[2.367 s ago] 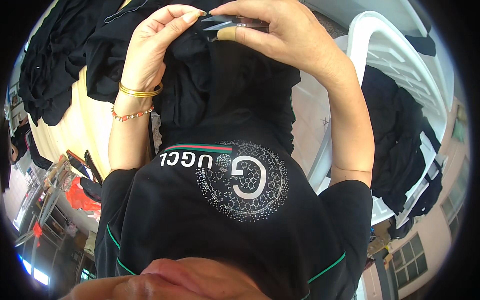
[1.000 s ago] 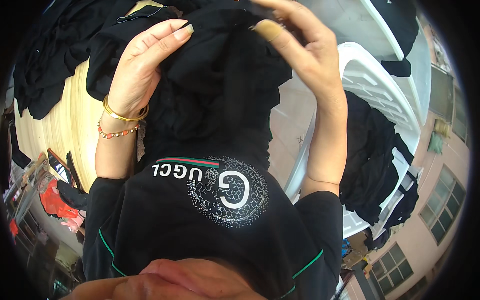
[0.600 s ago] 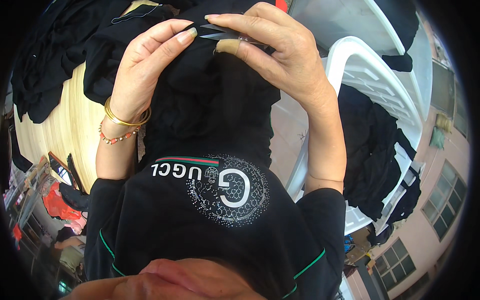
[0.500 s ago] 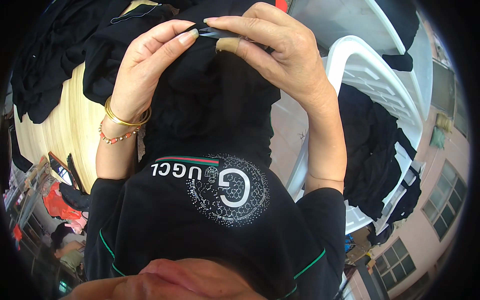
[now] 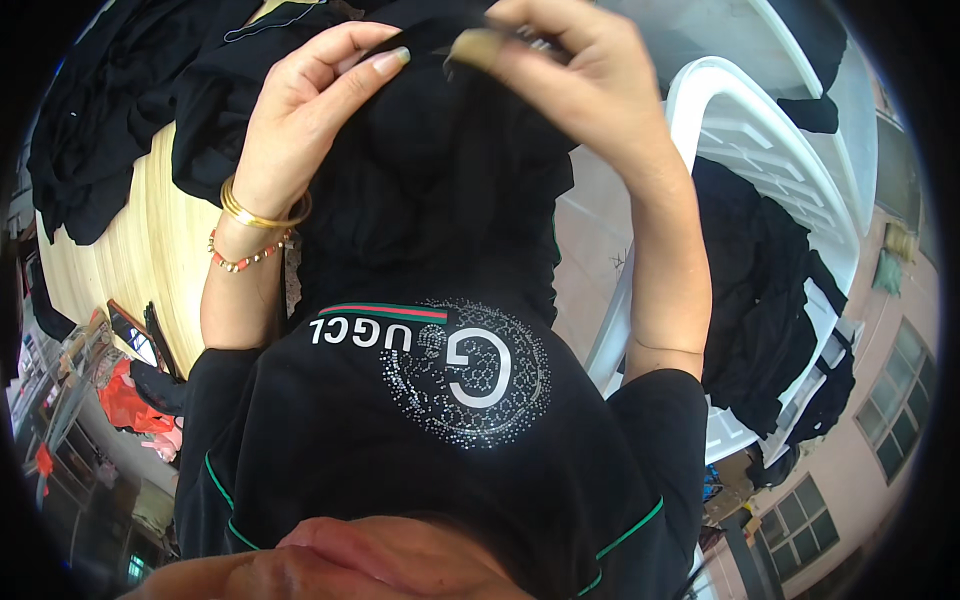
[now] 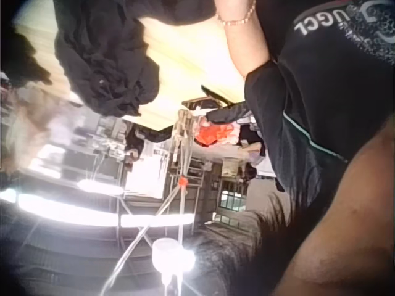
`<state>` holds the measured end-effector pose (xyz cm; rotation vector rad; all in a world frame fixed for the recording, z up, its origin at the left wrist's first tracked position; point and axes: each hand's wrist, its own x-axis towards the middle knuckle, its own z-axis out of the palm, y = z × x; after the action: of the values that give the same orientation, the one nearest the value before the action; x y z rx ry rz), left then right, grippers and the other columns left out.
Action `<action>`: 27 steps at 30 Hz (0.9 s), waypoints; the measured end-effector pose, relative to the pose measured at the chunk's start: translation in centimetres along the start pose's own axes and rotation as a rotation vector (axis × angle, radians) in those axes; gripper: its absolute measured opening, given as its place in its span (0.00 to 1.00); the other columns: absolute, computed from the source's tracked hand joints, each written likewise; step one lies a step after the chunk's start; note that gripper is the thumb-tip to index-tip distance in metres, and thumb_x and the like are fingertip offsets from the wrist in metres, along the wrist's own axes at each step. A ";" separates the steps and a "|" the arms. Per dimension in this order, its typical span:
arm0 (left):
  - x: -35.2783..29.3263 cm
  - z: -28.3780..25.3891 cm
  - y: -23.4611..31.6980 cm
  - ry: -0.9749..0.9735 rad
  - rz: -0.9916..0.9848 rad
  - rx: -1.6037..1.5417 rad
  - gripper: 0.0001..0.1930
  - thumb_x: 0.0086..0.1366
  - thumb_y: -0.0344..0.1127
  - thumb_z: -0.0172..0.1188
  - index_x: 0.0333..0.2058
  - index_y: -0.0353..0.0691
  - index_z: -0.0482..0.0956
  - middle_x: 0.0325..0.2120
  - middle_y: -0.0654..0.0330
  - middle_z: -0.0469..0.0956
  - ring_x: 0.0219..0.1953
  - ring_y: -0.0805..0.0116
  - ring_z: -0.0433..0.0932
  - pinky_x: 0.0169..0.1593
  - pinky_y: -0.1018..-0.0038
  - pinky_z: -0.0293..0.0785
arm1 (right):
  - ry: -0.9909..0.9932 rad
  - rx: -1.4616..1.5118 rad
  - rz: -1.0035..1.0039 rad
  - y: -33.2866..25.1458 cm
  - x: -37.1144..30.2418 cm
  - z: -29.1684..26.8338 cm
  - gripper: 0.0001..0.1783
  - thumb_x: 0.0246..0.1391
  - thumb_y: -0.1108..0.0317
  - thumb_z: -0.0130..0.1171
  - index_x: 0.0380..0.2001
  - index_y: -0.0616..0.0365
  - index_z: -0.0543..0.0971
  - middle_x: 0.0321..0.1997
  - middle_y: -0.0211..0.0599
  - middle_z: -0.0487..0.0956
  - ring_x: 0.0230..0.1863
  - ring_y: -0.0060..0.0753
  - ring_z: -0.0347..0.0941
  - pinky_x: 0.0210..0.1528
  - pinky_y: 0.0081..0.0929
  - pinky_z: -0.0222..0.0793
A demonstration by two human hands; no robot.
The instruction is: The recorder is trimming loose threads from black garments using a pair of thread snips in a factory setting.
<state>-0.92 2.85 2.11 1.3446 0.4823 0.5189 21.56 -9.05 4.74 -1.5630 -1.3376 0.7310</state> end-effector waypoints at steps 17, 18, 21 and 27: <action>0.0 -1.4 -0.5 0.060 -0.133 -0.172 0.12 0.69 0.33 0.59 0.48 0.34 0.81 0.41 0.63 0.83 0.46 0.77 0.79 0.54 0.82 0.70 | 0.015 0.060 0.043 -2.8 1.2 0.8 0.14 0.55 0.75 0.65 0.45 0.61 0.78 0.33 0.19 0.71 0.30 0.09 0.61 0.32 0.11 0.56; 0.2 -1.2 -0.3 0.056 -0.133 -0.157 0.13 0.69 0.34 0.59 0.48 0.34 0.81 0.40 0.64 0.83 0.45 0.79 0.78 0.51 0.83 0.70 | -0.028 -0.102 0.027 -4.0 1.0 0.6 0.17 0.53 0.75 0.67 0.47 0.60 0.79 0.31 0.23 0.73 0.29 0.13 0.63 0.31 0.14 0.58; 0.4 -1.1 -0.3 0.052 -0.158 -0.053 0.13 0.69 0.35 0.59 0.48 0.36 0.82 0.38 0.68 0.82 0.40 0.84 0.76 0.45 0.86 0.67 | -0.099 -0.244 -0.192 -4.6 1.1 0.8 0.17 0.49 0.74 0.69 0.45 0.61 0.83 0.28 0.32 0.74 0.28 0.26 0.68 0.31 0.22 0.62; -0.1 -0.9 -0.6 0.056 -0.076 0.096 0.13 0.70 0.36 0.59 0.48 0.38 0.82 0.35 0.72 0.81 0.35 0.86 0.71 0.40 0.87 0.63 | -0.150 -0.276 -0.294 -4.0 1.2 1.3 0.17 0.48 0.74 0.69 0.45 0.61 0.83 0.27 0.36 0.74 0.28 0.31 0.71 0.32 0.25 0.66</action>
<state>-1.52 3.38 1.37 1.4007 0.6090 0.4762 19.03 -7.60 8.03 -1.4966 -1.7962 0.5037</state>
